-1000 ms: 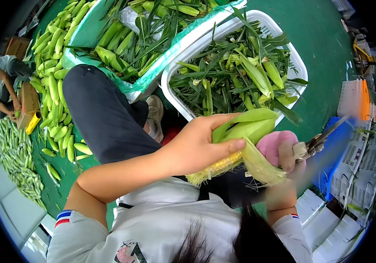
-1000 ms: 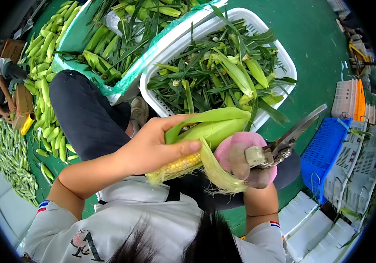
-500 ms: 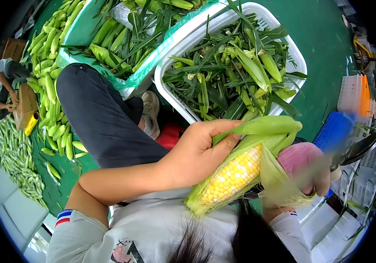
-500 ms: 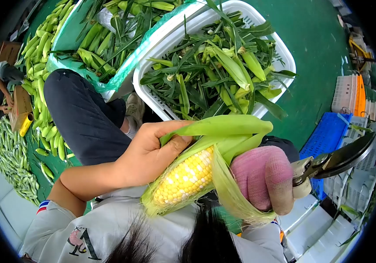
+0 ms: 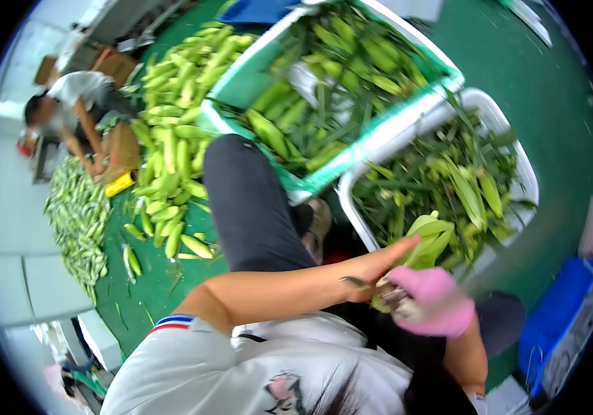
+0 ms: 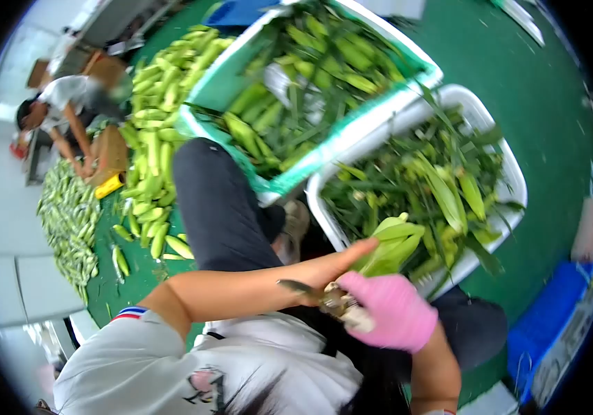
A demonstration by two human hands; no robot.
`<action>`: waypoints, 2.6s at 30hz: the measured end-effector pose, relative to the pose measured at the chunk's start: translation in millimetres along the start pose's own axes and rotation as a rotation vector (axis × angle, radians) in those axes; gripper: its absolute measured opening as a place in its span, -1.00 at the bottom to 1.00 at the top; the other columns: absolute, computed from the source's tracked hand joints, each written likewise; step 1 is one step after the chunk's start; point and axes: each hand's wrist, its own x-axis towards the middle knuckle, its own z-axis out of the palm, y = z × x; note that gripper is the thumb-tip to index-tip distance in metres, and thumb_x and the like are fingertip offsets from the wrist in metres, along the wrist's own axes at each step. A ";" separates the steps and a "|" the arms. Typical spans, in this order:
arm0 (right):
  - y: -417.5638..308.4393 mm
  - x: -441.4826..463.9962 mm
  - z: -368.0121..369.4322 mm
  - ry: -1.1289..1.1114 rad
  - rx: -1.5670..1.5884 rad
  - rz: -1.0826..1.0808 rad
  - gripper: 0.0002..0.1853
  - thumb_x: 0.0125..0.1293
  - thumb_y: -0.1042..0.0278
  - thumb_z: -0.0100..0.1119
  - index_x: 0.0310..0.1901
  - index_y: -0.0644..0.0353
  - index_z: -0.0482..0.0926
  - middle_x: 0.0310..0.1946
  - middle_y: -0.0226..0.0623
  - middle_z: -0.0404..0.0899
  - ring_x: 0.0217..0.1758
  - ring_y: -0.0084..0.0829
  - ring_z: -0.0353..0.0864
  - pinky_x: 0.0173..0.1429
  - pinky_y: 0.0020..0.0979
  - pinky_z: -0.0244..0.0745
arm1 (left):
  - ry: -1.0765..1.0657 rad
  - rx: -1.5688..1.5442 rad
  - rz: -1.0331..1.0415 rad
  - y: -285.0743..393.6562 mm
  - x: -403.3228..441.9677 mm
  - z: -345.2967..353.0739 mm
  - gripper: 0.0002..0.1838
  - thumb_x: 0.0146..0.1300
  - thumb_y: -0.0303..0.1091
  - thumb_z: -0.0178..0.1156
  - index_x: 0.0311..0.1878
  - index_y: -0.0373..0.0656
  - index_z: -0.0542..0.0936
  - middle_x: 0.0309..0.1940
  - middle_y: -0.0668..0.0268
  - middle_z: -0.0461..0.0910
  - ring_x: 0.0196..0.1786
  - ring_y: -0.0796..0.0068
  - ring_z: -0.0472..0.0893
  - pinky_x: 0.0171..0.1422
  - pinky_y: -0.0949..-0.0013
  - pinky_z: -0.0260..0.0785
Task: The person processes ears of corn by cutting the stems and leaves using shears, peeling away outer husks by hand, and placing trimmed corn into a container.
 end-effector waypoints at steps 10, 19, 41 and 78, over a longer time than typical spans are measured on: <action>30.2 17.6 37.5 0.776 0.522 0.137 -0.49 0.12 0.37 0.25 0.14 0.20 0.45 -0.39 -0.43 0.42 -0.36 -0.52 0.48 -0.27 -0.49 0.38 | 0.332 0.024 0.809 223.9 -126.1 -100.4 -0.61 0.37 -0.21 0.08 0.15 -0.24 0.45 -0.24 0.07 0.69 -0.36 0.27 0.67 -0.27 0.21 0.61; 85.0 32.8 34.7 0.927 1.000 0.325 -0.48 0.23 0.39 0.20 0.23 0.30 0.37 -0.36 -0.42 0.43 -0.38 -0.52 0.45 -0.18 -0.45 0.46 | 0.555 0.006 1.009 480.4 -195.8 -234.7 -0.47 0.49 -0.15 -0.04 0.35 -0.33 0.28 0.20 -0.16 0.46 0.15 -0.05 0.56 0.26 -0.12 0.49; 99.9 -5.2 19.4 0.572 1.618 0.058 -0.26 0.17 0.23 0.44 0.35 0.21 0.33 -0.07 -0.10 0.64 -0.01 -0.15 0.66 0.04 -0.13 0.60 | 1.850 1.047 0.983 235.0 50.8 -190.0 0.14 -0.15 -0.30 0.42 0.56 -0.05 0.05 0.20 0.01 0.32 0.19 -0.16 0.36 0.29 -0.06 0.33; 134.1 -11.6 12.6 0.770 0.310 0.366 -0.67 0.09 0.30 0.29 -0.13 0.30 0.62 -0.48 -0.18 0.63 -0.41 -0.26 0.66 -0.20 -0.30 0.56 | 0.199 1.394 -0.185 171.0 11.1 -5.3 0.01 0.10 0.01 0.48 0.50 -0.19 0.16 -0.01 0.12 0.55 -0.23 0.42 0.64 -0.20 0.37 0.61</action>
